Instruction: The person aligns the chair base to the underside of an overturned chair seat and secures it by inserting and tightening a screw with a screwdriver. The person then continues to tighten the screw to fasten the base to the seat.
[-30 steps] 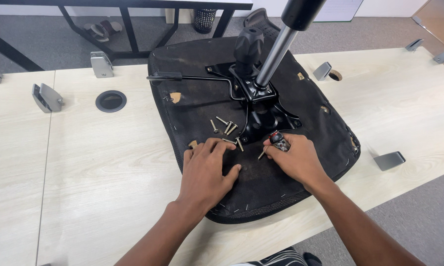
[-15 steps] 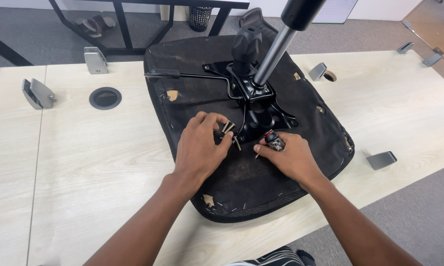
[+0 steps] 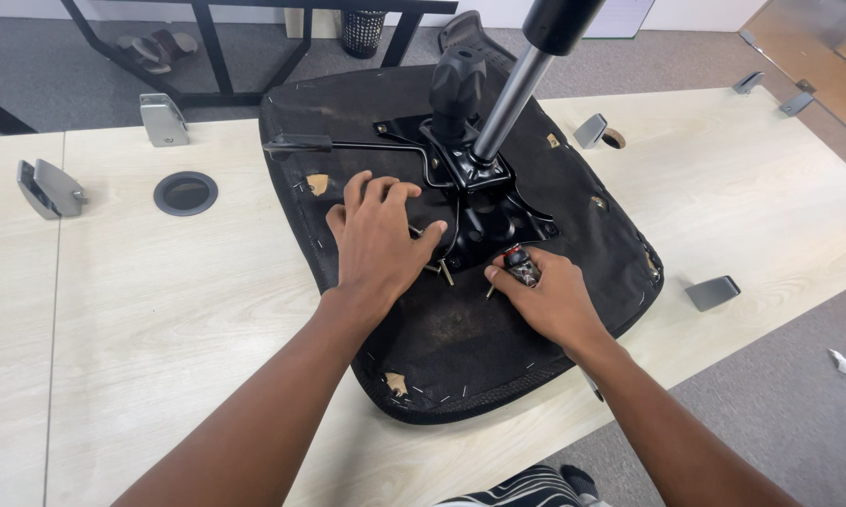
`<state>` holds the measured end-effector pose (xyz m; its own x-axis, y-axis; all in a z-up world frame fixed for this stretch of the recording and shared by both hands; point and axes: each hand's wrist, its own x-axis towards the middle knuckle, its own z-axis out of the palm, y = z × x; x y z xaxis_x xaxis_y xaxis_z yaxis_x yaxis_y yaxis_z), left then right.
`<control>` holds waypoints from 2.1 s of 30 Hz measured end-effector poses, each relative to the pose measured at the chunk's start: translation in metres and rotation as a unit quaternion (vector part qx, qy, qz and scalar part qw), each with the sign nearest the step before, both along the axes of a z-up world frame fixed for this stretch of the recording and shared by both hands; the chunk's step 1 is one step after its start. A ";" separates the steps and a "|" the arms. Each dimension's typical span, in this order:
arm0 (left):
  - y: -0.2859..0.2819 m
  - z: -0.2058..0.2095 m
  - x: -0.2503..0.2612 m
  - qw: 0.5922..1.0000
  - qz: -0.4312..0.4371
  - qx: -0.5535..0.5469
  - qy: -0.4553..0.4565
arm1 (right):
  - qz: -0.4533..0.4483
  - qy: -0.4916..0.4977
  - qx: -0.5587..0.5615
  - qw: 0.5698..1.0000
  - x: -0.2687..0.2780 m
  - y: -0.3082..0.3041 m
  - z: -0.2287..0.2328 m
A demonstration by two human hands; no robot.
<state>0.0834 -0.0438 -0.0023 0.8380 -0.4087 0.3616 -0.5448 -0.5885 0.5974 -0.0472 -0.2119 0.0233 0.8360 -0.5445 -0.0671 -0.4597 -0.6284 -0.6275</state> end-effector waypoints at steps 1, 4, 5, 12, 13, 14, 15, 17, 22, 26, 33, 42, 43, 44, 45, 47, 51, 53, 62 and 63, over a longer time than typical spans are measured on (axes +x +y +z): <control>-0.003 0.001 0.000 1.000 -0.006 0.015 0.013 | -0.008 0.002 -0.001 1.000 -0.002 -0.001 0.000; -0.012 0.009 0.004 0.997 -0.021 0.061 0.051 | -0.028 0.002 -0.003 1.000 -0.005 -0.003 0.000; -0.016 0.012 0.005 0.994 -0.025 0.078 0.068 | -0.033 0.001 -0.004 0.999 -0.007 -0.005 0.000; -0.023 0.015 0.005 0.985 -0.047 0.141 0.087 | -0.118 -0.016 -0.027 0.993 -0.013 -0.021 0.003; -0.024 0.015 0.006 0.984 -0.051 0.145 0.089 | -0.129 -0.025 -0.034 0.991 -0.014 -0.024 0.002; -0.025 0.014 0.007 0.983 -0.055 0.149 0.092 | -0.140 -0.035 -0.041 0.989 -0.016 -0.028 0.002; -0.026 0.014 0.009 0.982 -0.060 0.154 0.094 | -0.152 -0.045 -0.047 0.986 -0.017 -0.032 0.002; -0.029 0.013 0.012 0.985 -0.065 0.137 0.082 | -0.161 -0.045 -0.059 0.984 -0.016 -0.043 0.001; -0.030 0.011 0.012 0.981 -0.083 0.149 0.092 | -0.137 -0.024 -0.073 0.988 -0.017 -0.065 -0.007; -0.032 0.017 0.012 0.980 -0.087 0.152 0.099 | -0.123 -0.010 -0.047 0.991 -0.018 -0.069 -0.011; -0.040 0.020 0.011 0.975 -0.099 0.150 0.131 | -0.102 -0.034 0.000 0.994 -0.016 -0.071 -0.008; -0.049 0.006 0.020 0.979 -0.102 0.150 0.093 | -0.087 0.003 0.028 0.996 -0.003 -0.072 0.003; -0.049 0.005 0.022 0.979 -0.106 0.152 0.087 | -0.082 -0.003 0.029 0.996 -0.002 -0.073 0.005; -0.048 0.004 0.023 0.979 -0.109 0.155 0.081 | -0.077 -0.009 0.031 0.997 -0.002 -0.075 0.006; -0.047 0.003 0.025 0.978 -0.113 0.158 0.075 | -0.071 -0.015 0.033 0.997 -0.002 -0.076 0.006; -0.047 0.003 0.028 0.976 -0.113 0.163 0.085 | -0.079 0.014 0.031 0.996 0.001 -0.079 0.007; -0.047 0.001 0.032 0.977 -0.107 0.163 0.087 | -0.044 0.010 0.020 0.999 0.003 -0.085 0.007; -0.048 0.000 0.033 0.976 -0.101 0.171 0.088 | -0.043 0.011 0.032 0.998 0.006 -0.087 0.006; -0.053 -0.002 0.037 0.981 -0.095 0.159 0.053 | -0.008 0.029 0.017 0.999 0.022 -0.098 0.012; -0.053 0.000 0.036 0.981 -0.096 0.159 0.052 | -0.001 0.021 0.022 1.000 0.023 -0.099 0.012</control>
<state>0.1198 -0.0965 -0.0027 0.7604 -0.6407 0.1061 -0.6092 -0.6473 0.4581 -0.0244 -0.3110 0.0352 0.8304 -0.5427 -0.1262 -0.4878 -0.5987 -0.6353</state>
